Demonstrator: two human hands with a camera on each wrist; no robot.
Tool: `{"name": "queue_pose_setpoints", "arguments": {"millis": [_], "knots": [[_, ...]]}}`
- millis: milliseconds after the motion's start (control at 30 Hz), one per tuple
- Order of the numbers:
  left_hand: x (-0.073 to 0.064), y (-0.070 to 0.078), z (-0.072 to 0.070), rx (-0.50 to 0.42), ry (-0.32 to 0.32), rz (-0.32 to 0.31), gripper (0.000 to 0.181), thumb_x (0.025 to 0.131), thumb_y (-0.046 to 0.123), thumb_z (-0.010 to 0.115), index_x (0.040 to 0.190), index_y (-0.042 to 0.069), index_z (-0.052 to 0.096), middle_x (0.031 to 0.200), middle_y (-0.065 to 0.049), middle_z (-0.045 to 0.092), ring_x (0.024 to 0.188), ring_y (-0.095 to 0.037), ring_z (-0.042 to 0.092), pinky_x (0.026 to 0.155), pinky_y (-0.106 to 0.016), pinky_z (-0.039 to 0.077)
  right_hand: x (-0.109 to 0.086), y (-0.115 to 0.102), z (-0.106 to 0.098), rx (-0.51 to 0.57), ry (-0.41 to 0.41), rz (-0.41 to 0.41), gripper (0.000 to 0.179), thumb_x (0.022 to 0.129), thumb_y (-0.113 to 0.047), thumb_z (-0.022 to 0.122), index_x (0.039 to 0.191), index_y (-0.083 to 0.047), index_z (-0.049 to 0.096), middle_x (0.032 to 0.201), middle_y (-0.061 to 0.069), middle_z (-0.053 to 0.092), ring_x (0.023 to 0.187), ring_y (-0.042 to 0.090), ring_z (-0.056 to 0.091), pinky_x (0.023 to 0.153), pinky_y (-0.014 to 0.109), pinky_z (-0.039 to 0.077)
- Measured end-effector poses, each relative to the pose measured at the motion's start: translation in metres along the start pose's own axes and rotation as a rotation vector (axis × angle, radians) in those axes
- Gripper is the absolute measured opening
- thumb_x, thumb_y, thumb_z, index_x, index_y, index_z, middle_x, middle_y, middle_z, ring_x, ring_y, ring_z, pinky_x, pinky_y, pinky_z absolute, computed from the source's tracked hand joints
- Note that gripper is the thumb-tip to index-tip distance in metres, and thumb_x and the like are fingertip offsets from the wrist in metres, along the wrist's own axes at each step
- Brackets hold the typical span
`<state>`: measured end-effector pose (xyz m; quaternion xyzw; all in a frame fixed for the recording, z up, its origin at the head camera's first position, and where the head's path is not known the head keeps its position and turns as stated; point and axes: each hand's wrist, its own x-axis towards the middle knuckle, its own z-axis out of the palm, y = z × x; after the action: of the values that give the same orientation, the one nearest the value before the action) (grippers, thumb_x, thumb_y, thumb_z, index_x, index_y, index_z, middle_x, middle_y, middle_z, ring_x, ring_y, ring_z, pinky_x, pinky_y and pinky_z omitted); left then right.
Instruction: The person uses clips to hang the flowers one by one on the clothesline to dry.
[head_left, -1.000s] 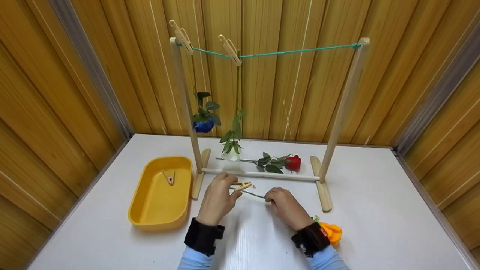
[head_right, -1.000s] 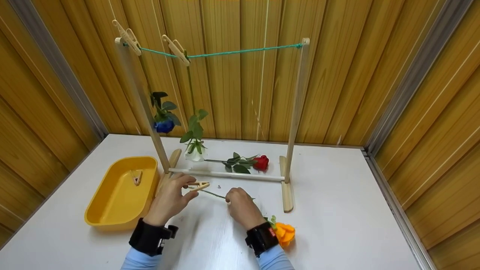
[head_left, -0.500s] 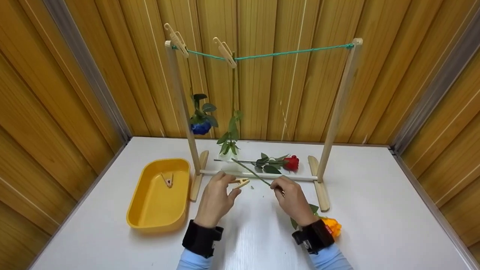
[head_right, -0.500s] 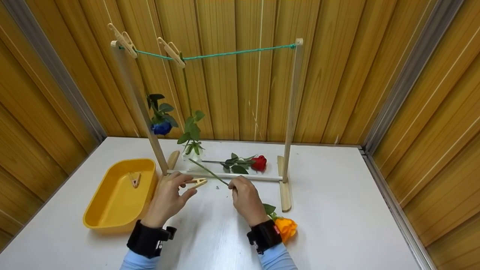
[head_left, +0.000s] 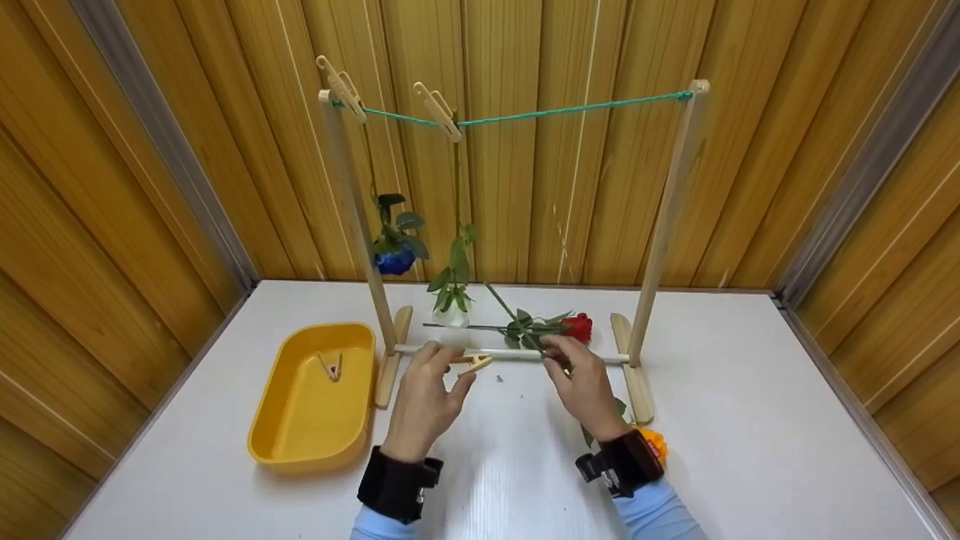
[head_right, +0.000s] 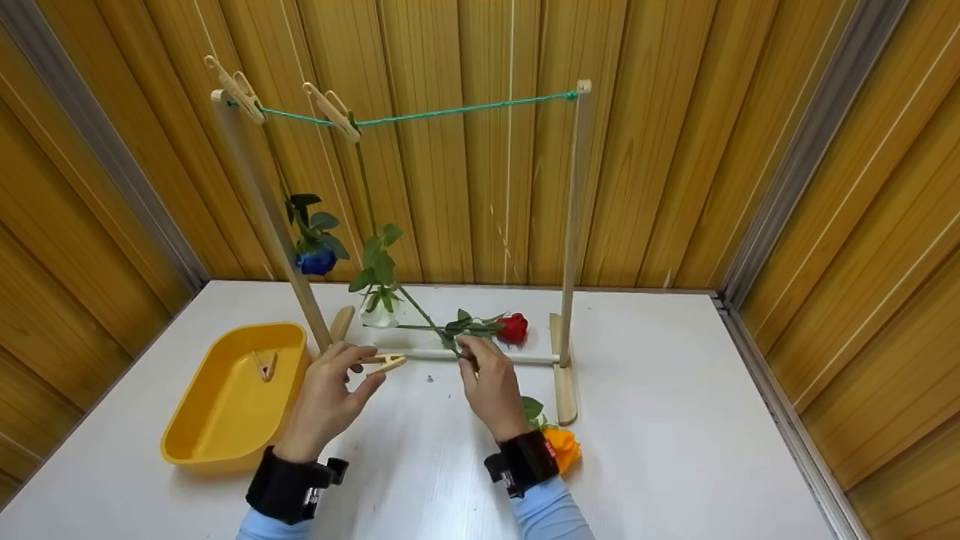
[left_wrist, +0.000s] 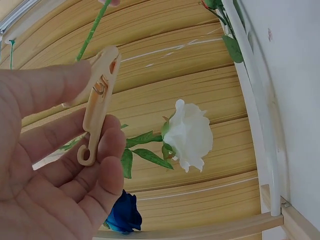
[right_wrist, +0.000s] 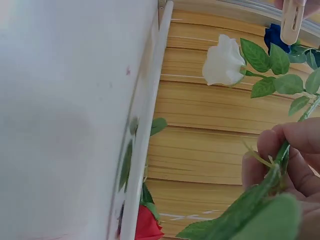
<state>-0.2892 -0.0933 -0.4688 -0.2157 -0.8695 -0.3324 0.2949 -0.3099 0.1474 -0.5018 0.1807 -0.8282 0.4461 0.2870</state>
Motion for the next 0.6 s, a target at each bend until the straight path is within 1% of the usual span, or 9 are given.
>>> {"name": "queue_pose_setpoints", "arguments": {"millis": [133,267,400,500,600], "knots": [[0.004,0.003,-0.001,-0.002,0.015,0.021,0.03,0.082,0.006,0.086,0.108,0.003,0.072,0.095,-0.008,0.066,0.086,-0.022,0.063,0.073,-0.035,0.056,0.014,-0.004,-0.006,0.039,0.004,0.015,0.023,0.093,0.005,0.071,0.116,0.003,0.071,0.097,0.013,0.071,0.082,0.019,0.066,0.069,0.024,0.053],[0.014,0.01,-0.008,0.006,-0.012,0.043,0.029,0.084,0.007,0.085,0.108,0.003,0.069,0.096,-0.01,0.065,0.088,-0.024,0.063,0.075,-0.037,0.057,0.026,-0.008,-0.014,0.076,-0.002,0.036,0.021,0.094,0.005,0.069,0.115,0.003,0.071,0.1,0.016,0.072,0.083,0.02,0.066,0.07,0.021,0.052],[0.032,0.02,-0.019,-0.007,-0.044,0.076,0.026,0.085,0.006,0.083,0.105,0.002,0.068,0.098,-0.011,0.065,0.087,-0.025,0.063,0.075,-0.037,0.057,0.038,-0.008,-0.019,0.077,-0.004,0.025,0.02,0.094,0.005,0.069,0.114,0.004,0.071,0.096,0.014,0.072,0.08,0.02,0.066,0.069,0.02,0.051],[0.05,0.027,-0.03,-0.002,-0.061,0.11,0.024,0.086,0.007,0.083,0.104,0.003,0.068,0.098,-0.011,0.065,0.085,-0.027,0.064,0.072,-0.036,0.056,0.046,-0.009,-0.023,0.072,-0.001,0.01,0.018,0.095,0.005,0.069,0.112,0.005,0.072,0.094,0.012,0.072,0.079,0.02,0.066,0.068,0.019,0.051],[0.068,0.034,-0.041,-0.001,-0.09,0.125,0.024,0.087,0.009,0.082,0.106,0.003,0.068,0.099,-0.011,0.063,0.084,-0.026,0.063,0.07,-0.035,0.055,0.055,-0.012,-0.026,0.071,0.002,0.006,0.015,0.094,0.003,0.069,0.109,0.005,0.073,0.093,0.012,0.073,0.078,0.018,0.065,0.068,0.018,0.05]]}}
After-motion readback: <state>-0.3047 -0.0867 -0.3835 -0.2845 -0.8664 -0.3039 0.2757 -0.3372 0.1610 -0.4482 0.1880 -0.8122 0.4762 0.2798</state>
